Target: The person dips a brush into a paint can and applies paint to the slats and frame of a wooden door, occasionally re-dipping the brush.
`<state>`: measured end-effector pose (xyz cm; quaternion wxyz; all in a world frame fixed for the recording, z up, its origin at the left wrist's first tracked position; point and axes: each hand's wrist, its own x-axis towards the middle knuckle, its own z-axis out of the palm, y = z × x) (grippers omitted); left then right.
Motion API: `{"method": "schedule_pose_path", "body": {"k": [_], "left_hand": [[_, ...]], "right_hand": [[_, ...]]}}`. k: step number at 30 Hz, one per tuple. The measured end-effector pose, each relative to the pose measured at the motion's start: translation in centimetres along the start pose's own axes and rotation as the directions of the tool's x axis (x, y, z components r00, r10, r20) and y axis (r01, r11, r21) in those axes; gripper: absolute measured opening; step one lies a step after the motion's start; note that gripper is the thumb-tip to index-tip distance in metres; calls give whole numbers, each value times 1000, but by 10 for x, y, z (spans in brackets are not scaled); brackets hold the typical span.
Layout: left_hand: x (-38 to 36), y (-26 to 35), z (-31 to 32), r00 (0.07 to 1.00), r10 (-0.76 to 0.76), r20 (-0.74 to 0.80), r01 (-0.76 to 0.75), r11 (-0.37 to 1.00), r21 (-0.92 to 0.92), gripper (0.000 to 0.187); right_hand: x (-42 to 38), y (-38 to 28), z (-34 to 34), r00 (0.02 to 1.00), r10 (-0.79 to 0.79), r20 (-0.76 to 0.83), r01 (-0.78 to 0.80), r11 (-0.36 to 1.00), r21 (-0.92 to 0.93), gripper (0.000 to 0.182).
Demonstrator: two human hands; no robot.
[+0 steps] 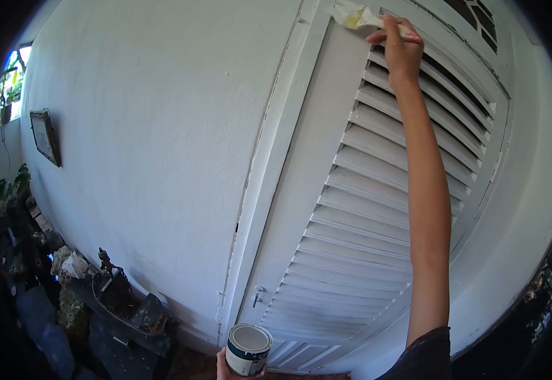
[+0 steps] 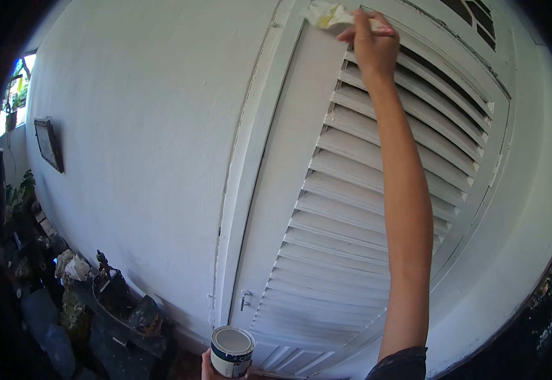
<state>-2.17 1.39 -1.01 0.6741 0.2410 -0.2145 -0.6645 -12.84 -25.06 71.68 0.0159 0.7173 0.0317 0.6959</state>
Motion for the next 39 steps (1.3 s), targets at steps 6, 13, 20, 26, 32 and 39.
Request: {"method": "schedule_pose_path", "body": {"k": [6, 13, 20, 26, 32, 39], "left_hand": [[-5, 13, -3, 946, -325, 17, 273, 764, -584, 61], [-12, 16, 22, 994, -97, -41, 89, 981, -174, 64], [-4, 6, 20, 979, -164, -117, 108, 918, -383, 57], [-5, 17, 14, 931, -360, -51, 261, 759, -597, 54], [-9, 8, -2, 939, -340, 52, 317, 796, -516, 54], [-23, 22, 28, 987, 129, -97, -82, 920, 384, 70]], "right_hand": [[-50, -19, -16, 937, 147, 317, -119, 987, -103, 21], [-27, -38, -23, 880, 345, 327, -325, 939, -115, 24], [51, -19, 7, 990, 140, 2, -137, 970, -202, 24], [60, -7, 9, 987, 27, -159, -31, 999, -21, 28], [-12, -2, 3, 979, 151, 137, -148, 989, -28, 21], [-80, -49, -37, 748, 482, 456, -500, 861, -91, 20]]}}
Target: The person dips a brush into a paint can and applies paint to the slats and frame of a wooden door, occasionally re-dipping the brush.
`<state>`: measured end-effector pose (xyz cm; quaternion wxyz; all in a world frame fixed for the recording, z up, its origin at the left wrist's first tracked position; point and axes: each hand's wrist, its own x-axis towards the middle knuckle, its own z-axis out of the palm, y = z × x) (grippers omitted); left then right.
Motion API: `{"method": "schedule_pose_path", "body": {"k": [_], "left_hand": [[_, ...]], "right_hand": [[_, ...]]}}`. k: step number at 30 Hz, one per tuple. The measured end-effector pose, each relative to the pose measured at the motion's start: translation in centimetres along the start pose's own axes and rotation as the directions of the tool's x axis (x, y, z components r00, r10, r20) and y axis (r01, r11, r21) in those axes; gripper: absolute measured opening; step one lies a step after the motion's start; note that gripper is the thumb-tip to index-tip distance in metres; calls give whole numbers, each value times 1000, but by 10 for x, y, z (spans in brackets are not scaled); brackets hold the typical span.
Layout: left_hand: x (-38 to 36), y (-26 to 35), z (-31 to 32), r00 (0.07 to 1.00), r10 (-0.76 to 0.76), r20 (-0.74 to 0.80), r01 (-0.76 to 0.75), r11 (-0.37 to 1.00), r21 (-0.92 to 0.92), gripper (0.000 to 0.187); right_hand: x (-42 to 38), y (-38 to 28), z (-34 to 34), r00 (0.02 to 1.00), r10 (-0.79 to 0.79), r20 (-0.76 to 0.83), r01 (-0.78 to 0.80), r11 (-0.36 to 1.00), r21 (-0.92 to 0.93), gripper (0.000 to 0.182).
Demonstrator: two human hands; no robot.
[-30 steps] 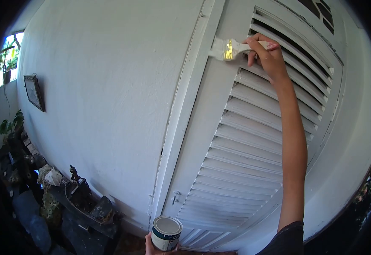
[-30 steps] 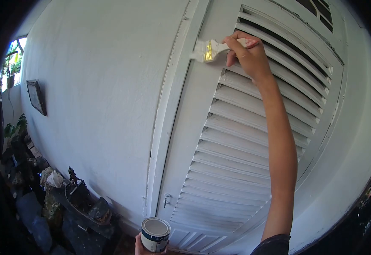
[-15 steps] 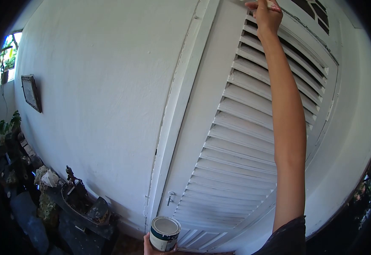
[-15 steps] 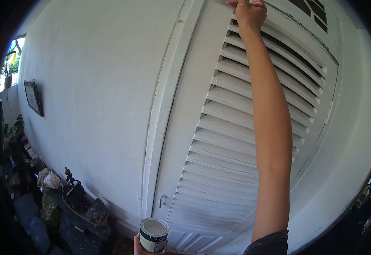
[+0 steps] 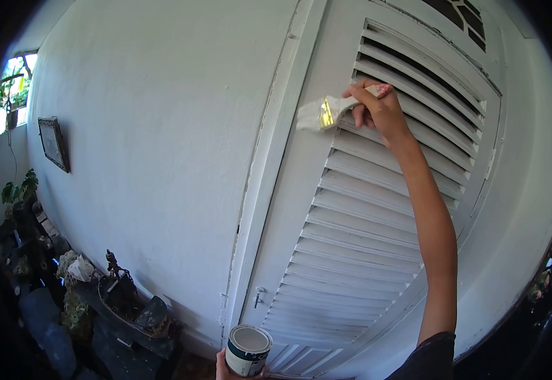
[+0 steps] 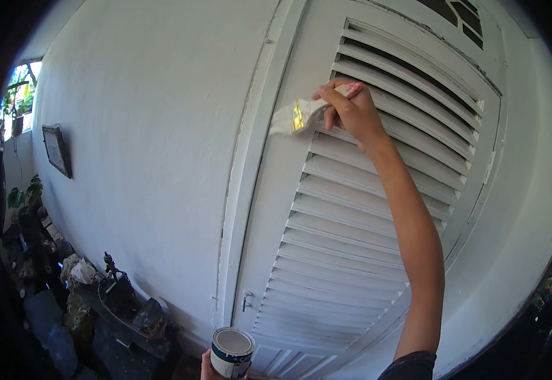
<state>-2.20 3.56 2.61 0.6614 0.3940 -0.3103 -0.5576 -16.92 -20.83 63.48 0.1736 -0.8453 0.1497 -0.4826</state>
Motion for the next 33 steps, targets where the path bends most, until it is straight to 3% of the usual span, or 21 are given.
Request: {"method": "schedule_pose_path", "body": {"k": [1, 4, 7, 8, 9, 10, 13, 16, 18, 19, 22, 25, 26, 28, 30, 33], "left_hand": [[1, -9, -3, 999, -31, -20, 28, 990, -140, 77], [-5, 0, 2, 992, 127, 13, -127, 978, 165, 81], [-13, 12, 11, 989, 110, 100, -131, 963, 235, 66], [-8, 4, 7, 995, -19, 98, 25, 998, -63, 61], [-1, -9, 2, 981, -141, 135, 181, 918, -352, 57], [5, -21, -4, 947, -245, 208, 321, 734, -599, 55], [-2, 24, 18, 832, -476, 286, 442, 256, -860, 55], [9, -2, 4, 870, -423, 253, 409, 333, -850, 53], [4, -18, 3, 967, -212, 138, 253, 783, -569, 51], [3, -25, 1, 989, -83, 124, 123, 924, -363, 50], [-5, -3, 15, 970, -224, 94, 236, 772, -590, 46], [9, -46, -19, 968, -231, 102, 252, 898, -359, 47], [7, -44, -19, 959, -268, 90, 278, 829, -486, 49], [8, -30, -15, 938, -337, 83, 293, 642, -708, 52], [1, -27, -13, 956, -290, 54, 255, 721, -645, 55], [2, -20, -6, 977, -203, 61, 204, 828, -521, 60]], "right_hand": [[-3, 2, 1, 1000, 10, 18, -11, 999, 33, 20], [2, 2, 3, 1000, -13, -20, 14, 999, 41, 21], [36, 3, 1, 986, -114, -124, 116, 993, 8, 23], [50, 0, 0, 973, -152, -175, 153, 988, -11, 23], [65, -4, -1, 955, -191, -226, 189, 981, -33, 23], [80, -8, -2, 934, -229, -274, 222, 973, -56, 23], [120, -26, -11, 850, -317, -421, 268, 948, -172, 24], [149, -41, -18, 710, -425, -561, 404, 899, -170, 24], [157, -46, -25, 631, -498, -595, 416, 865, -282, 27], [158, -45, -29, 587, -534, -608, 419, 844, -336, 29], [153, -23, -28, 647, -574, -502, 449, 819, -358, 29], [107, 3, 0, 721, -587, -369, 499, 809, -312, 26], [86, 13, 9, 740, -582, -338, 515, 813, -271, 26], [29, 31, 25, 848, -448, -283, 384, 888, -253, 26], [-37, 45, 45, 935, -295, -196, 281, 955, -100, 21], [-144, 66, 75, 979, 35, -199, -18, 996, 87, 22]]}}
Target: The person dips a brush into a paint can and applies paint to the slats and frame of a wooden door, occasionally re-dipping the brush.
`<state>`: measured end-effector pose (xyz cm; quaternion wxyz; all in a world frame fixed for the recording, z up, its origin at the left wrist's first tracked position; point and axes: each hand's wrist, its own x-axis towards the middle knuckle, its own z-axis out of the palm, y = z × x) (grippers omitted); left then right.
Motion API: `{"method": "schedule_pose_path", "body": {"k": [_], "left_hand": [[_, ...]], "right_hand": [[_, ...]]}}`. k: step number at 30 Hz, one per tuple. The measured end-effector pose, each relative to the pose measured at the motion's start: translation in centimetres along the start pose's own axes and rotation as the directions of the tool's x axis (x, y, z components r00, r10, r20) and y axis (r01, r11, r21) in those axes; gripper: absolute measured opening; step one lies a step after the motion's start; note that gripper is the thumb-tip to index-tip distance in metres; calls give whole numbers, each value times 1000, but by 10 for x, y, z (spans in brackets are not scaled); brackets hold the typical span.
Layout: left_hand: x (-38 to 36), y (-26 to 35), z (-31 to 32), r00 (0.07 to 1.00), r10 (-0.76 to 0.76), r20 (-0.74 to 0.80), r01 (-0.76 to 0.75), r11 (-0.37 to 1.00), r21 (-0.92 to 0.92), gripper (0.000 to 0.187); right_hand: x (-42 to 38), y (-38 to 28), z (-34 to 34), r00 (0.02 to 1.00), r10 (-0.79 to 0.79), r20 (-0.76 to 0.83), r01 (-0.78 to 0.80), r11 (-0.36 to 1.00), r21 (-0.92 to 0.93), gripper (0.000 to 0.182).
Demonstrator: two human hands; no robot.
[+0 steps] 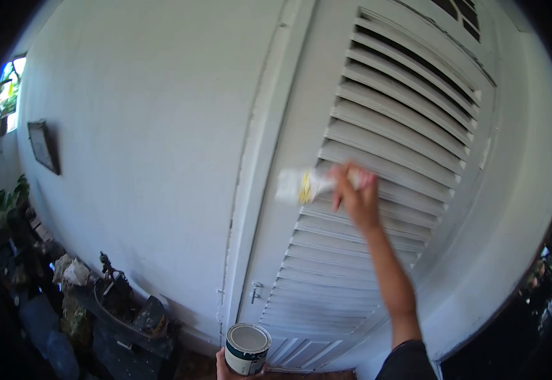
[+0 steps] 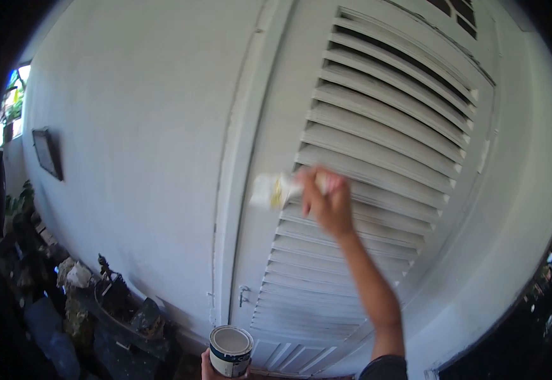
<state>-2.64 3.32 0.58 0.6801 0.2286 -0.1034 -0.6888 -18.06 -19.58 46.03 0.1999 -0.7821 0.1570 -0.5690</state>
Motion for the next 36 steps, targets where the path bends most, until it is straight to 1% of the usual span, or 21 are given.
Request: {"method": "schedule_pose_path", "body": {"k": [1, 3, 5, 6, 7, 8, 9, 10, 13, 15, 16, 17, 18, 19, 20, 21, 23, 24, 26, 33, 36], "left_hand": [[0, 2, 4, 1000, 9, 28, -10, 998, 60, 62], [9, 1, -4, 993, -17, 114, -1, 988, 153, 67], [31, -20, -39, 988, 12, 152, -48, 971, 234, 69], [17, 5, -2, 970, -202, 132, 222, 960, -167, 61], [9, 11, 16, 985, -95, 143, 76, 988, 137, 57], [3, 14, 30, 983, 7, 184, -86, 902, 424, 55], [4, 14, 36, 964, 92, 250, -239, 711, 661, 55], [13, 1, 12, 976, -30, 218, -47, 939, 342, 57], [6, 9, 39, 971, -7, 237, -171, 674, 719, 50], [12, -2, 33, 969, -58, 239, -158, 596, 787, 50], [17, -8, 29, 963, -98, 252, -158, 550, 820, 51], [18, -11, 20, 928, -309, 207, 231, 915, 330, 56], [20, -14, 11, 849, -505, 153, 526, 788, -319, 63], [20, -18, 8, 835, -540, 109, 529, 731, -432, 63], [20, -20, 12, 826, -556, 97, 541, 730, -418, 64], [20, -24, 16, 811, -578, 93, 560, 719, -412, 64], [19, -35, 23, 783, -615, 87, 596, 704, -386, 64], [20, -41, 27, 765, -638, 92, 619, 688, -378, 64], [18, -51, 33, 736, -669, 98, 654, 667, -358, 64], [6, -89, 54, 662, -738, 131, 734, 603, -314, 65], [-1, -104, 63, 642, -754, 138, 753, 586, -300, 66]], "right_hand": [[-38, 11, 0, 999, 35, 13, -35, 998, 59, 22], [-115, 27, 8, 975, 193, -113, -172, 970, 172, 22], [-187, 42, 12, 910, 331, -249, -291, 939, 183, 27], [-219, 47, 17, 851, 384, -359, -319, 920, 228, 27], [-250, 52, 20, 768, 452, -454, -349, 889, 295, 27], [-278, 56, 23, 669, 518, -533, -368, 854, 368, 28], [-299, 51, 25, 591, 546, -594, -366, 838, 405, 27], [-321, 46, 25, 504, 573, -646, -366, 819, 441, 27], [-414, 68, 5, 303, 628, -717, -422, 763, 490, 25], [-484, 104, -17, 131, 638, -759, -494, 705, 508, 21], [-496, 99, -28, 145, 669, -729, -443, 703, 557, 19], [-478, 77, -22, 48, 673, -738, -439, 678, 590, 18], [-432, 42, -9, -62, 658, -750, -424, 663, 617, 17], [-411, 18, -9, -174, 627, -759, -398, 660, 637, 16], [-464, 52, -26, -44, 538, -842, -528, 703, 476, 14], [-490, 69, -40, -40, 491, -870, -527, 730, 436, 14], [-460, 45, -55, 53, 515, -856, -343, 814, 468, 27], [-450, 32, -60, 86, 569, -818, -330, 790, 516, 26], [-425, 22, -57, 15, 544, -839, -273, 809, 520, 24], [-437, -1, -73, 65, 608, -791, -304, 768, 564, 23], [-500, 10, -94, 56, 632, -773, -282, 752, 595, 18]]}}
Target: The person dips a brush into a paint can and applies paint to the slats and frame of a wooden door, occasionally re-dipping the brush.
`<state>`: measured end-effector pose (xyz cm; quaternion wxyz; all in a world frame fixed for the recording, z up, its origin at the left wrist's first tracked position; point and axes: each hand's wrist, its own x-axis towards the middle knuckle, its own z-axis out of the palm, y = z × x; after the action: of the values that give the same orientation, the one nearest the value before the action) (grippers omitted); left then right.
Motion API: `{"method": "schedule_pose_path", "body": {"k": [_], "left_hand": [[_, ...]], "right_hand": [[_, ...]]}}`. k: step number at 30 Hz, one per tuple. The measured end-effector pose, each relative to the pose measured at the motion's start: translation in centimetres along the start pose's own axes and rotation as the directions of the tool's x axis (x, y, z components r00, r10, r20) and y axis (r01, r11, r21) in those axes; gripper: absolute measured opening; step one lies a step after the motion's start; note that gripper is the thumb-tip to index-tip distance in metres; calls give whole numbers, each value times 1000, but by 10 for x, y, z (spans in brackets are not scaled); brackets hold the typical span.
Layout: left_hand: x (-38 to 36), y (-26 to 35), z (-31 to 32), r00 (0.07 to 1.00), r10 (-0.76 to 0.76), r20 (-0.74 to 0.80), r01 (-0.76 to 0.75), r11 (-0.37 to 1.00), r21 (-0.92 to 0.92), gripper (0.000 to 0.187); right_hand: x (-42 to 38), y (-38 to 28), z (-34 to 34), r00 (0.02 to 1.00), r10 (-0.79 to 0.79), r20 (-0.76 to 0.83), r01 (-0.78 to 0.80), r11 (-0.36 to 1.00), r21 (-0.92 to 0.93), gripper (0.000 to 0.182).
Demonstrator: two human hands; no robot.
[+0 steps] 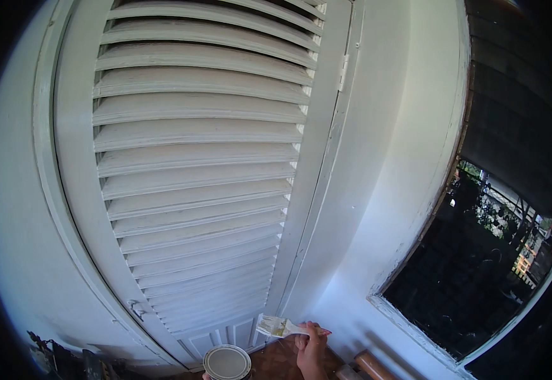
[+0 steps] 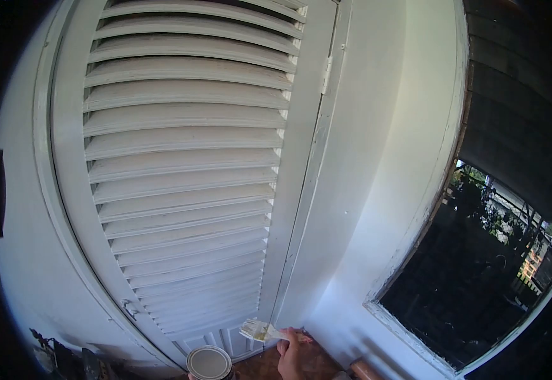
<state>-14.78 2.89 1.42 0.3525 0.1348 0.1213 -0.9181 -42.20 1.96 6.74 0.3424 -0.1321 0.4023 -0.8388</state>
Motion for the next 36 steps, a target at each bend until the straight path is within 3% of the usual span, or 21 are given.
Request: {"method": "schedule_pose_path", "body": {"k": [3, 6, 8, 10, 13, 14, 16, 19, 20, 23, 24, 27, 28, 32, 36], "left_hand": [[9, -15, 2, 1000, -26, 5, 25, 1000, 11, 66], [17, -31, 3, 999, -38, 11, 37, 999, 23, 66], [20, -42, 3, 999, -42, 13, 42, 999, 32, 67], [27, -50, 3, 999, -43, 28, 41, 996, 73, 67], [37, -60, 4, 997, -49, 57, 41, 990, 132, 68], [37, -64, 5, 997, -48, 68, 37, 988, 148, 69], [44, -68, 7, 993, -42, 106, 17, 973, 232, 69], [51, -72, 7, 979, 28, 204, -122, 878, 463, 70], [54, -71, 6, 974, 30, 226, -140, 862, 487, 70], [56, -60, 2, 969, -149, 197, 119, 981, 156, 69], [55, -61, 1, 980, -133, 148, 123, 990, 74, 68], [54, -50, -7, 980, -116, 159, 107, 992, 68, 70], [54, -44, -14, 973, -139, 183, 125, 989, 83, 73], [41, -24, 3, 963, -138, 233, 123, 990, 75, 75], [38, -7, 3, 955, -153, 256, 147, 988, 44, 76]], "right_hand": [[6, -6, -44, 995, 103, -12, -104, 990, -99, 11], [3, -30, -35, 951, 17, -310, -34, 998, -52, 11], [10, -33, -70, 954, -4, -300, -30, 994, -109, 11], [-1, -60, -59, 943, -39, -329, -26, 981, -193, 7], [20, -66, -87, 988, -142, -66, 114, 941, -320, 10], [17, -77, -77, 943, -317, 96, 318, 785, -531, 13], [7, -97, -57, 723, -474, 503, 658, 249, -710, 18], [17, -99, -64, 726, -433, 534, 665, 245, -706, 20], [17, -103, -62, 802, -354, 482, 581, 272, -767, 19], [20, -110, -34, 797, -378, 472, 588, 305, -749, 12], [18, -114, -27, 848, -325, 420, 516, 320, -794, 9], [22, -120, -7, 744, -344, 572, 639, 119, -760, 8], [22, -121, 2, 762, -338, 552, 622, 146, -769, 10], [38, -142, 62, 391, -389, 834, 859, -172, -482, 11], [44, -203, 164, 6, -469, 883, 844, -472, -256, 3]]}}
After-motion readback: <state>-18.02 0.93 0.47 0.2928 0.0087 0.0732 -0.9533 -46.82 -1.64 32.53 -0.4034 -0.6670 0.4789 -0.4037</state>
